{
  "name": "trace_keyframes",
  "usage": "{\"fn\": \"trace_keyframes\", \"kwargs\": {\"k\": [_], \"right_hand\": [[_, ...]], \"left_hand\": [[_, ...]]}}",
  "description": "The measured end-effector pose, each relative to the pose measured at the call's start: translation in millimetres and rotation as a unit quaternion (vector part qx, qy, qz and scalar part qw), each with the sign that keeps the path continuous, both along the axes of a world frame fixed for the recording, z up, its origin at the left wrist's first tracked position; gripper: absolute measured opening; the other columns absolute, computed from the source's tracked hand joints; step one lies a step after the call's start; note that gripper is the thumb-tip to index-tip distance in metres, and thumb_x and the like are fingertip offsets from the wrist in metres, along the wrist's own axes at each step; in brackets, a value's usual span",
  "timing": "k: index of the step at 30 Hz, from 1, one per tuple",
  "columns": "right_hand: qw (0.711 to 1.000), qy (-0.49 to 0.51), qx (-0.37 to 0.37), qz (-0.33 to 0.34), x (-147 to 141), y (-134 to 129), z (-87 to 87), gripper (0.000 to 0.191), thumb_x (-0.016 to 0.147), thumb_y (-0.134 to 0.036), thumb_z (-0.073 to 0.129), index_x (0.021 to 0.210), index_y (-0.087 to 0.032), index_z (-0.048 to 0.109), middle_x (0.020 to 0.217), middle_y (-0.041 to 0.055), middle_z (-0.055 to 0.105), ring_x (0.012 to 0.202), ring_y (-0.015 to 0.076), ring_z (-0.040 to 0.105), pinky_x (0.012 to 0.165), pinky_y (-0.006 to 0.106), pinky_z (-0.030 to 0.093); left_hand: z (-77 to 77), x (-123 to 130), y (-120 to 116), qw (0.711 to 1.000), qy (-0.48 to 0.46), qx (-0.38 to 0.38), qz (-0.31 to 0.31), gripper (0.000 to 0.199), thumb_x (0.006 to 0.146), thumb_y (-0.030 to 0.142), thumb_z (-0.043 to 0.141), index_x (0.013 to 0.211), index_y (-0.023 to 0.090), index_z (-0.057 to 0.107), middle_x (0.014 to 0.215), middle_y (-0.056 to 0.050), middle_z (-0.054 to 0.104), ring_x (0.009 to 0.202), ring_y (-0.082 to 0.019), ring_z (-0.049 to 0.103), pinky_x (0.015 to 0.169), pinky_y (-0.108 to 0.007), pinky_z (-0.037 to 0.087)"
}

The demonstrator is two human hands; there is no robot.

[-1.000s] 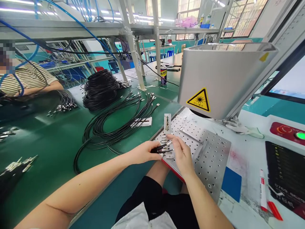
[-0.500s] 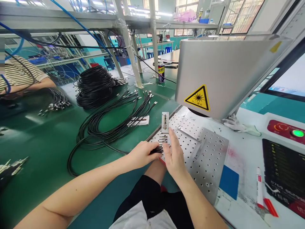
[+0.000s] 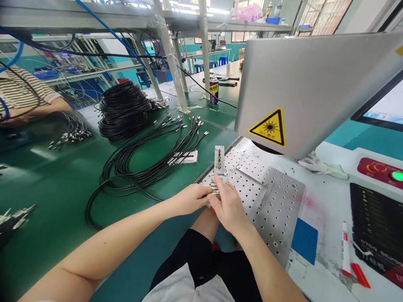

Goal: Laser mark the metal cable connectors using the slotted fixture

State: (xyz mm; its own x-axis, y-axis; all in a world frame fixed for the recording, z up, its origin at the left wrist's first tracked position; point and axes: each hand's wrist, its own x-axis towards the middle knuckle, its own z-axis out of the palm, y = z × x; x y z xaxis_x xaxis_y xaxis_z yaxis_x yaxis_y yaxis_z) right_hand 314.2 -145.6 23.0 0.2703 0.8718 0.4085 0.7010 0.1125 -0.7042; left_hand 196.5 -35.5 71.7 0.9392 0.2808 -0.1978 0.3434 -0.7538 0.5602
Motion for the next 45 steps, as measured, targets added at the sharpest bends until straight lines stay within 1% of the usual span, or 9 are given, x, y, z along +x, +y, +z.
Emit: {"fn": "trace_keyframes", "kwargs": {"k": [3, 5, 13, 17, 20, 24, 29, 36, 45], "right_hand": [[0.991, 0.127, -0.025, 0.014, 9.0, 8.2, -0.1, 0.046, 0.092, -0.041, 0.032, 0.135, -0.025, 0.034, 0.134, 0.0076, 0.045, 0.119, 0.0206, 0.046, 0.097, 0.042, 0.040], [0.985, 0.162, -0.046, 0.023, 12.1, 17.3, -4.3, 0.043, 0.092, -0.043, 0.030, 0.125, -0.023, 0.048, 0.127, 0.0075, 0.052, 0.116, 0.0201, 0.049, 0.098, 0.040, 0.040], [0.996, 0.032, -0.051, -0.064, 33.2, 30.5, -35.7, 0.031, 0.087, -0.035, 0.038, 0.094, -0.020, 0.065, 0.098, 0.0071, 0.065, 0.097, 0.0224, 0.056, 0.089, 0.042, 0.042], [0.994, 0.019, -0.076, -0.075, 48.5, 22.2, -36.4, 0.030, 0.085, -0.033, 0.039, 0.094, -0.020, 0.064, 0.098, 0.0067, 0.065, 0.095, 0.0217, 0.057, 0.087, 0.041, 0.043], [0.993, -0.003, -0.108, -0.037, 51.1, 14.1, -32.5, 0.030, 0.084, -0.034, 0.043, 0.105, -0.020, 0.060, 0.104, 0.0069, 0.063, 0.098, 0.0211, 0.056, 0.087, 0.040, 0.044], [0.983, -0.090, -0.153, 0.038, 44.8, 3.1, -31.3, 0.055, 0.076, -0.041, 0.056, 0.127, -0.024, 0.045, 0.128, 0.0070, 0.050, 0.120, 0.0244, 0.042, 0.097, 0.045, 0.038], [0.967, -0.182, -0.171, 0.044, 40.1, -2.4, -33.3, 0.069, 0.074, -0.039, 0.059, 0.136, -0.023, 0.033, 0.132, 0.0061, 0.047, 0.128, 0.0265, 0.031, 0.101, 0.049, 0.034], [0.968, -0.166, -0.185, 0.030, 46.1, -7.7, -29.1, 0.073, 0.074, -0.035, 0.056, 0.139, -0.023, 0.026, 0.132, 0.0067, 0.047, 0.126, 0.0257, 0.035, 0.100, 0.047, 0.034], [0.985, -0.115, -0.128, -0.008, 56.3, -8.8, -40.7, 0.058, 0.080, -0.040, 0.052, 0.134, -0.026, 0.034, 0.130, 0.0085, 0.048, 0.118, 0.0266, 0.044, 0.096, 0.047, 0.039]], "left_hand": [[-5.7, 8.3, 4.7, 0.999, 0.009, -0.029, -0.018, 0.030, 0.086, 0.033, 0.039, 0.067, 0.016, 0.055, 0.061, 0.000, 0.056, 0.057, -0.012, 0.049, 0.052, -0.021, 0.033], [-13.3, 16.3, 7.8, 0.999, 0.000, -0.022, -0.025, 0.029, 0.087, 0.030, 0.037, 0.072, 0.016, 0.057, 0.067, 0.000, 0.059, 0.061, -0.012, 0.052, 0.055, -0.021, 0.036], [-50.3, 13.8, 16.9, 0.991, -0.012, 0.132, 0.014, 0.016, 0.082, 0.026, 0.050, 0.094, 0.017, 0.054, 0.095, -0.006, 0.059, 0.087, -0.019, 0.056, 0.076, -0.029, 0.045], [-47.0, -8.5, 19.9, 0.981, 0.012, 0.191, 0.012, 0.010, 0.082, 0.025, 0.051, 0.089, 0.017, 0.052, 0.093, -0.007, 0.057, 0.090, -0.021, 0.052, 0.075, -0.030, 0.045], [-40.2, -12.9, 24.2, 0.989, 0.014, 0.146, 0.024, 0.010, 0.084, 0.028, 0.051, 0.082, 0.018, 0.053, 0.084, -0.003, 0.059, 0.082, -0.018, 0.053, 0.069, -0.027, 0.043], [-34.9, -7.0, 28.7, 0.994, 0.024, 0.103, 0.031, 0.010, 0.082, 0.024, 0.050, 0.075, 0.019, 0.056, 0.078, 0.000, 0.061, 0.076, -0.015, 0.055, 0.064, -0.024, 0.039], [-31.0, -6.1, 29.2, 0.994, 0.045, 0.095, 0.009, 0.014, 0.084, 0.024, 0.045, 0.077, 0.020, 0.056, 0.077, 0.001, 0.061, 0.072, -0.014, 0.055, 0.060, -0.022, 0.036], [-32.2, 8.9, 42.3, 0.965, 0.037, 0.247, 0.077, 0.023, 0.091, 0.026, 0.036, 0.085, 0.019, 0.057, 0.088, -0.004, 0.059, 0.086, -0.018, 0.053, 0.065, -0.024, 0.041], [-48.3, 17.4, 41.3, 0.943, 0.065, 0.323, 0.049, 0.022, 0.090, 0.016, 0.033, 0.083, 0.016, 0.055, 0.093, -0.007, 0.052, 0.087, -0.018, 0.050, 0.057, -0.024, 0.043]]}}
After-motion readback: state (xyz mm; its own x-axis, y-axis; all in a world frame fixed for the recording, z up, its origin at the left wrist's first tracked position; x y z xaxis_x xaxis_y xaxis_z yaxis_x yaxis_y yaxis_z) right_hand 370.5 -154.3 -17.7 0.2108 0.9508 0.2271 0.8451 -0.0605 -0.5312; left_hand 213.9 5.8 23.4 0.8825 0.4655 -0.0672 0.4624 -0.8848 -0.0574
